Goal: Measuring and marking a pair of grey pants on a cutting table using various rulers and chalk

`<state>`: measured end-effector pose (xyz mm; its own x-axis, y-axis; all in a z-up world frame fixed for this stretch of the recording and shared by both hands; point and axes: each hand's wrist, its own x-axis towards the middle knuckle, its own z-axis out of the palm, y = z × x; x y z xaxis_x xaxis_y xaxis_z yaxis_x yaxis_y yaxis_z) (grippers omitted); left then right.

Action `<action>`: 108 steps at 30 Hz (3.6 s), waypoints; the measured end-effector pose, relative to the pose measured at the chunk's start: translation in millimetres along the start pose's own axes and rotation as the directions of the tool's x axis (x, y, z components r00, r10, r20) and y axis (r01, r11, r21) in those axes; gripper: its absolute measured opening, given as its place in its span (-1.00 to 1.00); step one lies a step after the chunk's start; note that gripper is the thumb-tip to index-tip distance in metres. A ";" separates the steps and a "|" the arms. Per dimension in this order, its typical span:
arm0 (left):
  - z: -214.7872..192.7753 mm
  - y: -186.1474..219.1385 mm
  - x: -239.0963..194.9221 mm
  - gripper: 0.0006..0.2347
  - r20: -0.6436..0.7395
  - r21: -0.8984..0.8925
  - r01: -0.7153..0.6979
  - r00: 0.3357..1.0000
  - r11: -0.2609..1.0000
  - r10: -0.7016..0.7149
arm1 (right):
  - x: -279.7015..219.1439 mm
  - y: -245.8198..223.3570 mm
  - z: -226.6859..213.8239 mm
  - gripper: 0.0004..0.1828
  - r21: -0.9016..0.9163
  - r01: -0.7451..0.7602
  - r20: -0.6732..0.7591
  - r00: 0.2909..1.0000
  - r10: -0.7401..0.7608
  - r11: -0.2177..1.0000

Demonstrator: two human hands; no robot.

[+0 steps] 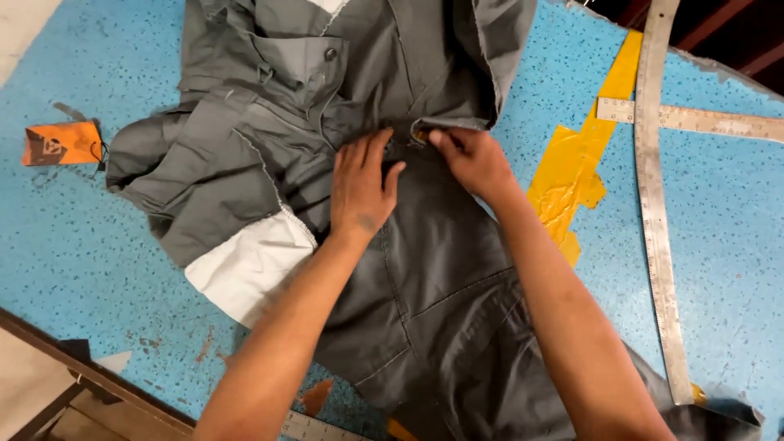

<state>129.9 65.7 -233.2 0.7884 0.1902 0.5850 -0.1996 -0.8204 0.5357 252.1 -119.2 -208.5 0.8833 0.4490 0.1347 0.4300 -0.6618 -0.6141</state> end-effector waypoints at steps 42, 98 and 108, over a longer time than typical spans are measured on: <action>-28.2 29.9 1.9 -0.44 0.388 0.290 0.073 0.902 0.954 -0.187 | 33.6 -12.9 17.0 -0.70 -0.319 0.060 0.059 0.997 -0.043 0.946; -33.9 124.9 -37.1 -0.21 0.448 0.182 0.284 0.828 0.942 -0.336 | -294.4 56.5 -112.8 -0.75 -0.095 -0.065 -0.027 0.998 0.063 0.993; -17.1 118.6 -39.8 -0.10 0.402 0.199 0.273 0.853 0.941 -0.333 | -320.7 49.6 -136.2 -0.61 -0.483 0.038 -0.064 0.995 -0.079 0.875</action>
<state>64.9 -30.0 -182.5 0.9730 0.2183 0.0756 0.1434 -0.8274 0.5430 15.6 -377.9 -176.3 0.8569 0.4602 0.2322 0.4999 -0.8519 -0.1565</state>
